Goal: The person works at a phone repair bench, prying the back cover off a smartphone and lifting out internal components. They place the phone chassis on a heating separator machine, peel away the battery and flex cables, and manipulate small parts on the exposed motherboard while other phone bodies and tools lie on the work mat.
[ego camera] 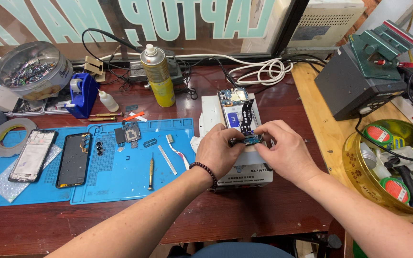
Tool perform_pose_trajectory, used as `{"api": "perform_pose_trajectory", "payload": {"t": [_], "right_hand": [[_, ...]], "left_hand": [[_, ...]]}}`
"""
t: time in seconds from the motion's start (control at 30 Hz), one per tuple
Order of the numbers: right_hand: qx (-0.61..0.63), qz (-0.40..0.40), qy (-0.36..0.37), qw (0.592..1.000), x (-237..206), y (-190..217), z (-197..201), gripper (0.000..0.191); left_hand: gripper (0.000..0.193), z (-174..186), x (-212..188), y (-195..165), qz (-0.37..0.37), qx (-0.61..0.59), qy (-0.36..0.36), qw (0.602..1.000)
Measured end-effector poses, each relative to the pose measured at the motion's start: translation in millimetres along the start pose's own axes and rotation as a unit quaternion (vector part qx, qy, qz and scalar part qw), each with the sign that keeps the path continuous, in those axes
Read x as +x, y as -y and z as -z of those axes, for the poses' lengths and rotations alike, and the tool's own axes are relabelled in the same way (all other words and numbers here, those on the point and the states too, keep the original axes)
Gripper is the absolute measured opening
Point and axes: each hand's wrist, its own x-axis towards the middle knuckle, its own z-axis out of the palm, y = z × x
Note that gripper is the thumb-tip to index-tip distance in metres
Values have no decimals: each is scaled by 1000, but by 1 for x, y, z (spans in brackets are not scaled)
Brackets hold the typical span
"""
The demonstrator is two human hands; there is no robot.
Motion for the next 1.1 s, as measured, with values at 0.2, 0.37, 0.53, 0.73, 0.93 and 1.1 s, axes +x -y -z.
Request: {"api": "perform_pose_trajectory", "payload": {"t": [0.2, 0.37, 0.53, 0.73, 0.93, 1.1], "right_hand": [[-14, 51, -28, 998, -9, -3, -6, 17], [-50, 116, -51, 991, -12, -6, -9, 16], [-28, 91, -53, 994, -13, -11, -13, 17], [164, -91, -63, 980, -3, -16, -16, 34], [207, -259, 1, 943, 28, -21, -13, 62], [137, -244, 31, 959, 35, -22, -13, 65]], "left_hand": [[35, -2, 7, 7, 50, -65, 0, 997], [30, -1, 19, 10, 102, -100, 2, 990], [32, -7, 20, 6, 109, -51, -10, 993], [32, -9, 23, 4, 113, -37, -23, 993], [30, -7, 23, -4, 130, -16, -12, 991], [35, -7, 29, -15, 196, 15, 2, 980]]}}
